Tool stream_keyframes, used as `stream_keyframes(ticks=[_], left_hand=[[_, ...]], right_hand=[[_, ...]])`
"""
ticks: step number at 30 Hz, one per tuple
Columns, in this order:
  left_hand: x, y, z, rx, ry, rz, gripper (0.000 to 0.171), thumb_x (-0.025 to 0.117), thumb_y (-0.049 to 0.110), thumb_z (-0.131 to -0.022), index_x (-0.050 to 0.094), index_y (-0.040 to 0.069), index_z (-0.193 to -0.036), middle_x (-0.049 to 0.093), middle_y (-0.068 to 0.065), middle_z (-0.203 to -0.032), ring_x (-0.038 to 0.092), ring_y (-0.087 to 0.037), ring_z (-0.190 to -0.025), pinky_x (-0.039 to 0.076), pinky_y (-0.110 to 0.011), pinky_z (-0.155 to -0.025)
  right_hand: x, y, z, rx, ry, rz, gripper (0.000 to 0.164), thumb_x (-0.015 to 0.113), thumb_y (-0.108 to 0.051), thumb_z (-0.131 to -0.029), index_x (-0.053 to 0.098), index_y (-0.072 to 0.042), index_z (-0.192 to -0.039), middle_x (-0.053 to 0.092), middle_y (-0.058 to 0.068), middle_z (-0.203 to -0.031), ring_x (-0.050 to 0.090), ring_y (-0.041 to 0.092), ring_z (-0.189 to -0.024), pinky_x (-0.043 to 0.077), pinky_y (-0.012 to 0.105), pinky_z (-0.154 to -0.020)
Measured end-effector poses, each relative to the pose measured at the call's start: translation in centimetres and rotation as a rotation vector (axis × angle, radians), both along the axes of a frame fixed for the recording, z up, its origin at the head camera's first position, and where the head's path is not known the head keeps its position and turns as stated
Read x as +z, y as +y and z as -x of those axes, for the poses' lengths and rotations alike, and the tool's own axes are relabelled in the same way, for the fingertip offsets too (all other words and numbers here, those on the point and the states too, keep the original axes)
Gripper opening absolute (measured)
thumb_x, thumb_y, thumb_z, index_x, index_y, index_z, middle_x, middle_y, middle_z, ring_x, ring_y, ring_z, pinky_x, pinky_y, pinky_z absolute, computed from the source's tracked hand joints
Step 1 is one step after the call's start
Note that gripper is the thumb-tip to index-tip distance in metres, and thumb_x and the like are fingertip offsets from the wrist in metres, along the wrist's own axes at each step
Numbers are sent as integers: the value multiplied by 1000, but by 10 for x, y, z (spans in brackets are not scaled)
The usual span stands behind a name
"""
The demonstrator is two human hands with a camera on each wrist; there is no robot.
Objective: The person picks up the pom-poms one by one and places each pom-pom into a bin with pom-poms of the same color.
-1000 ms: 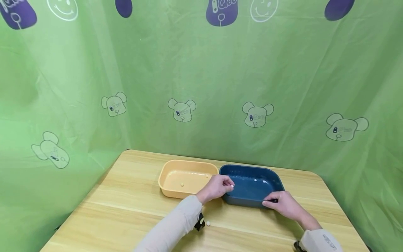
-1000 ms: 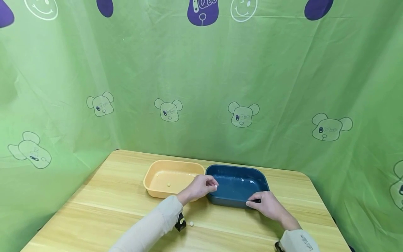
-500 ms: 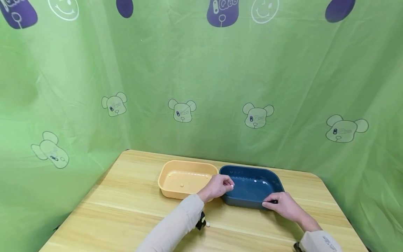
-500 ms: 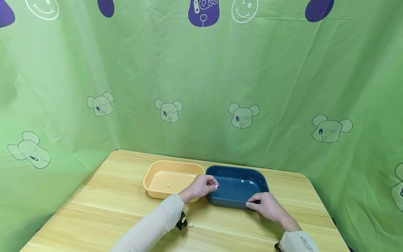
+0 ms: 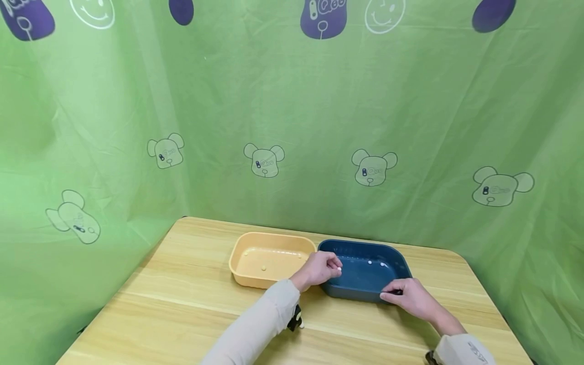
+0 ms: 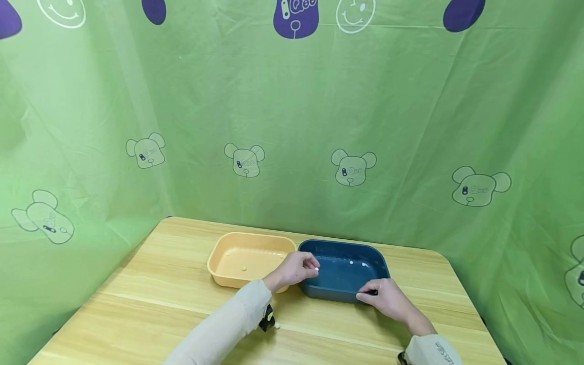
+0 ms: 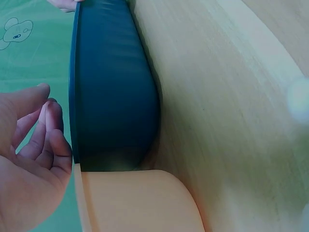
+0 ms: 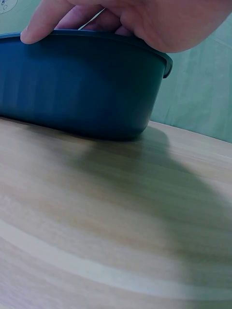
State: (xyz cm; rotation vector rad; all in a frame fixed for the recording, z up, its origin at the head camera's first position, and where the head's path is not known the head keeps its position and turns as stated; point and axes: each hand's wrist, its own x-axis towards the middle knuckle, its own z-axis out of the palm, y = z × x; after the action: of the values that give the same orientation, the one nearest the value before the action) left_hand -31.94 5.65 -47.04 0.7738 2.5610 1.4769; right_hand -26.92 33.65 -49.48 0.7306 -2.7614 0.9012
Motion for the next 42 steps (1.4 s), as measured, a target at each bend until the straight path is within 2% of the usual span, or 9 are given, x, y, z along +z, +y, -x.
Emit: stream_keyframes(ticks=[2,9,12,16,24,31,35,42], left_hand=[[0,0,0,-3,1,3,12,74,3,-80,68,-1,-90,61,6,-72,55,-2,-65,47,-15,-61],[1,1,1,13,0,27,7,72,7,-83,68,5,-89,60,8,-72,54,-1,-66,47,-15,-62],[0,1,2,20,-6,22,9,72,7,-83,68,4,-90,61,7,-73,54,-2,-67,47,-16,-63],[0,0,1,22,-32,16,13,72,7,-83,68,1,-95,62,6,-74,55,-3,-68,47,-17,-63],[0,-3,0,32,-81,-22,11,70,5,-85,68,2,-95,61,6,-76,55,-4,-70,48,-18,-64],[9,-18,-7,-31,-5,37,4,67,7,-87,69,5,-89,59,7,-73,52,-2,-68,46,-17,-62],[11,-32,-16,-90,-17,48,5,67,8,-87,69,4,-90,61,8,-74,53,-2,-68,47,-17,-62],[9,-62,-32,-151,20,126,5,69,7,-86,70,6,-91,65,10,-79,57,0,-71,48,-16,-68]], right_hand=[[0,0,0,-1,-3,-6,7,74,-27,-83,74,-20,-82,67,-14,-80,60,3,-76,53,29,-67],[2,-1,-1,-6,-16,-24,10,73,-30,-83,74,-20,-83,67,-15,-81,60,3,-77,53,29,-69],[2,-1,-2,-4,-13,-22,11,73,-30,-83,74,-19,-83,67,-15,-80,60,3,-77,53,29,-68],[1,-2,-2,-6,-21,-21,11,73,-31,-83,74,-20,-83,66,-15,-80,60,3,-77,53,29,-68],[1,-2,-2,-9,-15,-22,10,73,-31,-83,74,-21,-83,66,-15,-81,60,3,-77,53,29,-68],[0,-1,-1,-8,-13,-18,11,73,-30,-83,74,-19,-83,67,-15,-80,60,2,-76,52,27,-68],[0,0,0,-10,-13,-16,11,73,-31,-83,74,-19,-83,67,-15,-80,60,2,-76,52,26,-67],[-1,2,1,-8,-9,-24,11,72,-32,-84,74,-21,-83,66,-17,-80,60,2,-76,52,24,-67]])
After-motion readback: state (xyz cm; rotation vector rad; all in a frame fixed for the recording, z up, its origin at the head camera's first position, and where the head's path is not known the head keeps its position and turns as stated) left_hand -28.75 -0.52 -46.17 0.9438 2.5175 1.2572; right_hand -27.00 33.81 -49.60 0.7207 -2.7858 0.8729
